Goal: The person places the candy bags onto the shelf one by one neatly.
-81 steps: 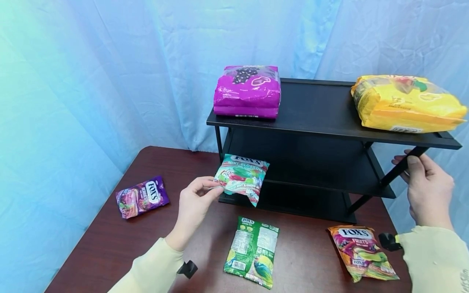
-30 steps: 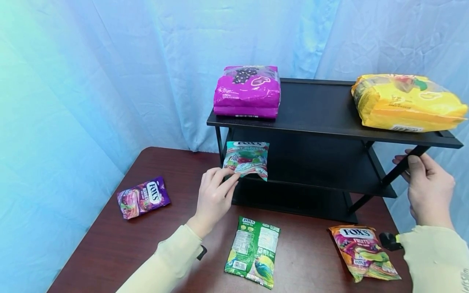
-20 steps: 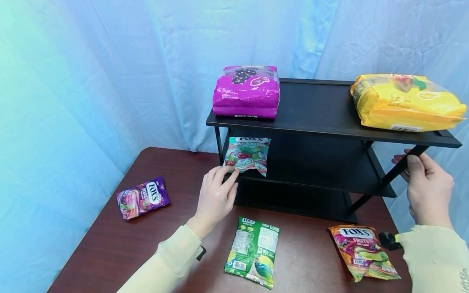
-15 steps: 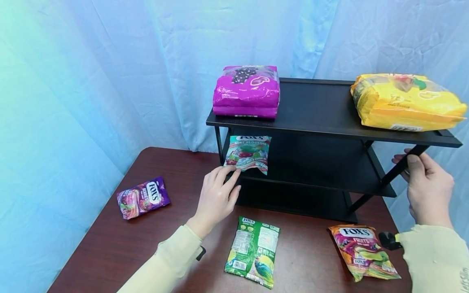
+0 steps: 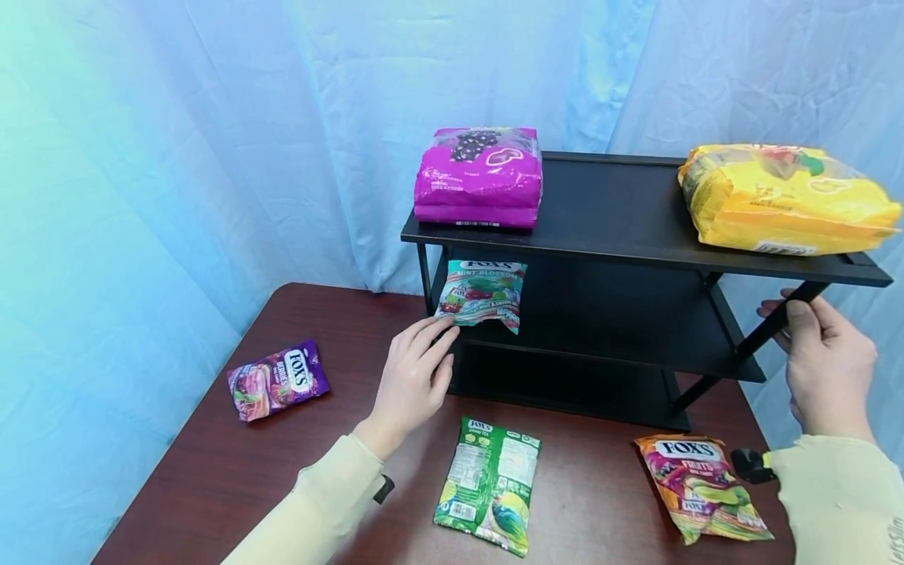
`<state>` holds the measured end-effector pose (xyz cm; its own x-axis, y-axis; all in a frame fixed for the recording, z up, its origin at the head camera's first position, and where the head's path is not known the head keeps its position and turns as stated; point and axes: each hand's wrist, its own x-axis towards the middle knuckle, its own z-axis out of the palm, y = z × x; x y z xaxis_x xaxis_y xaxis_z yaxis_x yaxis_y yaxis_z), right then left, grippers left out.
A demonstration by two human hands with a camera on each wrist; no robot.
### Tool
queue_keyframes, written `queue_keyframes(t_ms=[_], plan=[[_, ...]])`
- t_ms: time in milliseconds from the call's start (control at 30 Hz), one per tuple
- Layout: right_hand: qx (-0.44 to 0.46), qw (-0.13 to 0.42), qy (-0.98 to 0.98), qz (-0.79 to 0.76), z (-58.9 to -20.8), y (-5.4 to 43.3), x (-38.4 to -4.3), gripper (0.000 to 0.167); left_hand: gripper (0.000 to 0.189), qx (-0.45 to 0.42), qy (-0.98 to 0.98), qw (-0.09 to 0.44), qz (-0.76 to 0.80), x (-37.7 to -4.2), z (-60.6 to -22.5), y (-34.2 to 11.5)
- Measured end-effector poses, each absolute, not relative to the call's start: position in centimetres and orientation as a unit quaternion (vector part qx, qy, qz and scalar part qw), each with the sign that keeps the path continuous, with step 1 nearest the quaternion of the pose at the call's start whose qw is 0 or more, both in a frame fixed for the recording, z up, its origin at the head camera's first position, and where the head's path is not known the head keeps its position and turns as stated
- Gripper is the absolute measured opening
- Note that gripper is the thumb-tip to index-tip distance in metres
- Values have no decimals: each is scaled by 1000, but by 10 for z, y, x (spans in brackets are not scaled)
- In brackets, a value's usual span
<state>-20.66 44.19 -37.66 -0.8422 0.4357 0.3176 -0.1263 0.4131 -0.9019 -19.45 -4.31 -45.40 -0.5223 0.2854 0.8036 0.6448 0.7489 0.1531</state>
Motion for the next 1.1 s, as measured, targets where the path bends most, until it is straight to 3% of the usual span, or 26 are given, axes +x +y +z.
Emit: queue_keyframes(t_ms=[400,633,1100], plan=[[-103,258,-803,527,-377,441,-205,40,32,-236,-817,419,-318,-200,-443,-59],[-99,262,-806,522,-377,442,-207,40,28,-185,-796,403,-413,-211,-426,-73],[-113,248,-806,526,-378,443,-199,41,50,-170,-792,231,-538,-228,-393,-82]])
